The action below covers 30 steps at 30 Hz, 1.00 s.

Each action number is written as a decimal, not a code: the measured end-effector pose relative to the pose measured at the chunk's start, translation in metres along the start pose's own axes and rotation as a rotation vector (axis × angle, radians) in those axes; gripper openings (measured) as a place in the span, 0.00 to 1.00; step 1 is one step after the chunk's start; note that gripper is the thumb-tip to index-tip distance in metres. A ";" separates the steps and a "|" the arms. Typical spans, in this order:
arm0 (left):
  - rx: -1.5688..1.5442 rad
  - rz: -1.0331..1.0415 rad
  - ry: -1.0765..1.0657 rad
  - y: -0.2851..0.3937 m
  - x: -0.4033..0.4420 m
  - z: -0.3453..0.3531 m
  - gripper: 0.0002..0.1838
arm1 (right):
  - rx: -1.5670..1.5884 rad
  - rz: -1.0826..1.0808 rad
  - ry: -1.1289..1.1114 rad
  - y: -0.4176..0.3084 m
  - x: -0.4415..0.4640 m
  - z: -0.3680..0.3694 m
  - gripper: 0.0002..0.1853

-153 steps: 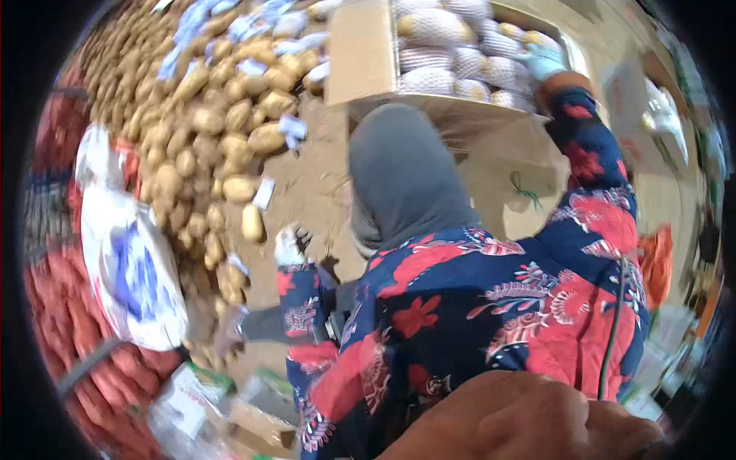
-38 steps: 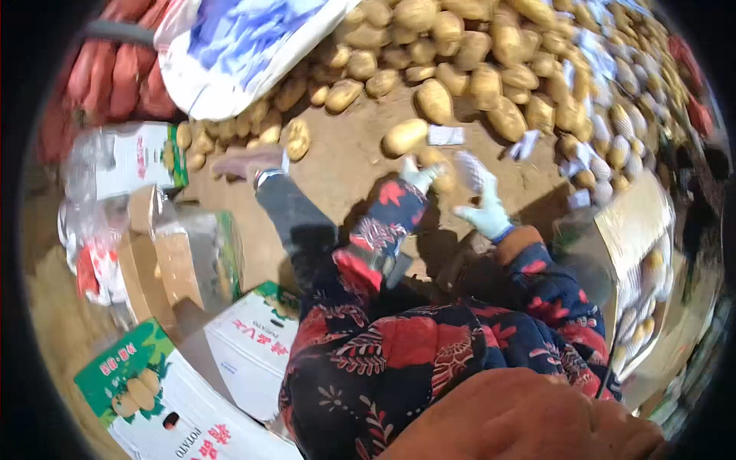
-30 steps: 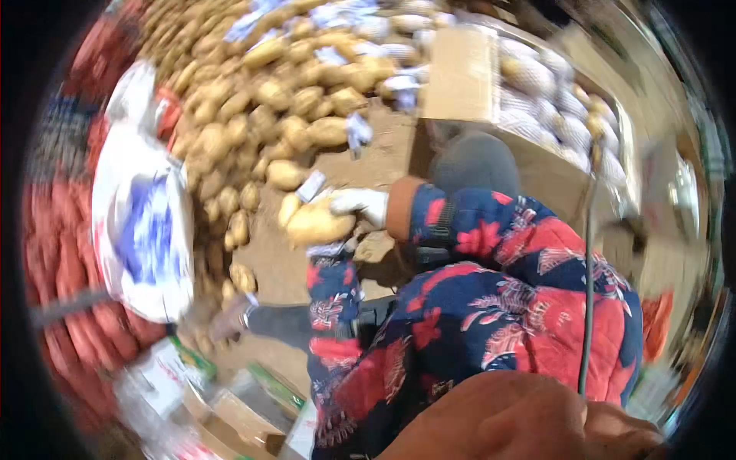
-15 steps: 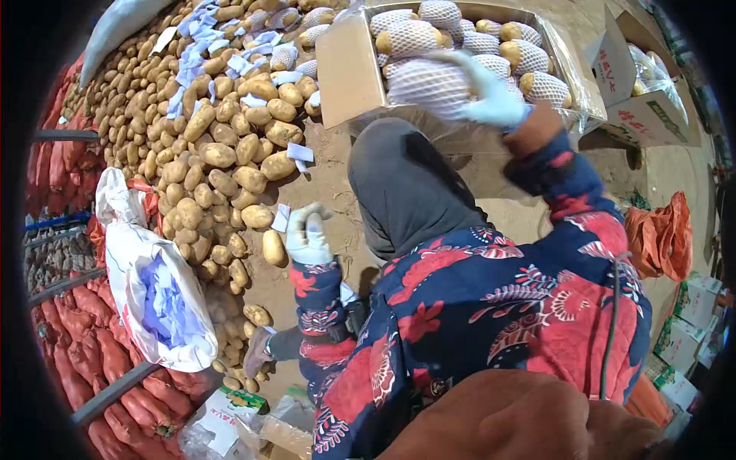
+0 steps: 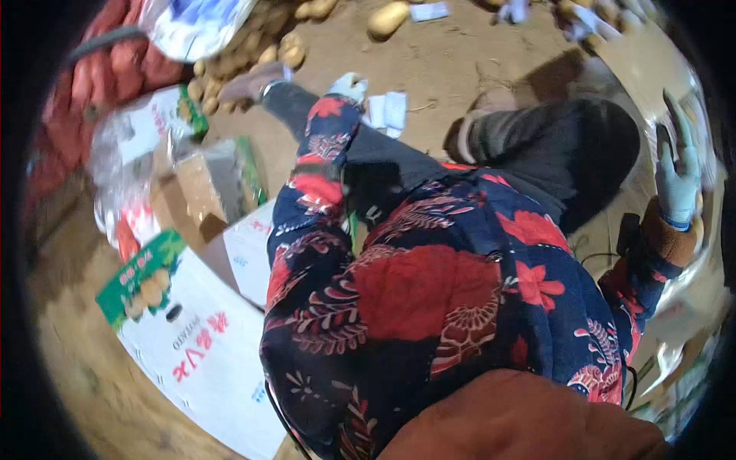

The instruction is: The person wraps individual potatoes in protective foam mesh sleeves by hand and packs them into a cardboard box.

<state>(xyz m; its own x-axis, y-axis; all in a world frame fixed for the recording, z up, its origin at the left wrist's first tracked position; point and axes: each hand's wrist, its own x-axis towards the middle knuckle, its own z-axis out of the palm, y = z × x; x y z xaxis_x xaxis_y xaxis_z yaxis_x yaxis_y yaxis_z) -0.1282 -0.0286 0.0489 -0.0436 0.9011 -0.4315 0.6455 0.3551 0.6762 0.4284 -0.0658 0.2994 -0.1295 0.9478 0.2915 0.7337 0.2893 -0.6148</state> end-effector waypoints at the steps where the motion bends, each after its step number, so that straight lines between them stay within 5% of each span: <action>1: 0.284 -0.112 0.056 0.027 -0.019 -0.009 0.17 | 0.023 -0.133 -0.047 -0.024 0.029 0.031 0.24; 4: 0.673 -0.120 -0.123 -0.056 0.000 0.008 0.23 | 0.100 -0.438 -0.138 -0.090 0.090 0.113 0.22; 6: 0.697 -0.068 -0.355 -0.110 -0.014 0.028 0.14 | 0.083 -0.501 -0.219 -0.107 0.094 0.183 0.21; 7: 0.523 0.158 -0.149 0.031 -0.077 -0.010 0.15 | 0.127 -0.468 -0.290 -0.098 0.095 0.209 0.20; 11: 0.592 0.040 -0.285 0.012 -0.021 0.060 0.17 | 0.047 -0.243 -0.652 -0.042 0.081 0.252 0.19; 14: 0.783 -0.117 -0.352 -0.016 -0.011 0.096 0.24 | 0.153 -0.107 -0.626 -0.055 0.059 0.246 0.17; 18: 0.194 -0.092 -0.307 -0.012 -0.004 0.079 0.30 | 0.155 0.002 -0.657 -0.061 0.070 0.243 0.16; 22: -0.361 -0.105 -0.151 0.072 -0.051 0.083 0.24 | 0.215 -0.091 -0.473 -0.067 0.060 0.220 0.20; 25: 0.049 0.176 -0.146 0.081 -0.051 0.086 0.21 | 0.238 -0.259 -0.287 -0.076 0.067 0.217 0.33; 26: 0.035 0.196 -0.137 0.103 -0.056 0.079 0.21 | 0.239 -0.312 -0.214 -0.077 0.065 0.221 0.30; 30: 0.000 0.242 -0.102 0.171 -0.080 0.045 0.20 | -0.068 -0.480 -0.514 -0.063 0.069 0.227 0.18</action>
<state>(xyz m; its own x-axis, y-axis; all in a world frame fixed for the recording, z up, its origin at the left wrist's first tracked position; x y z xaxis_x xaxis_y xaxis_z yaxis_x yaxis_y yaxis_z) 0.0194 -0.0511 0.1723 0.1893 0.9300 -0.3152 0.6278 0.1322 0.7670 0.2219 0.0115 0.1921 -0.7354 0.6659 0.1259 0.5545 0.6981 -0.4530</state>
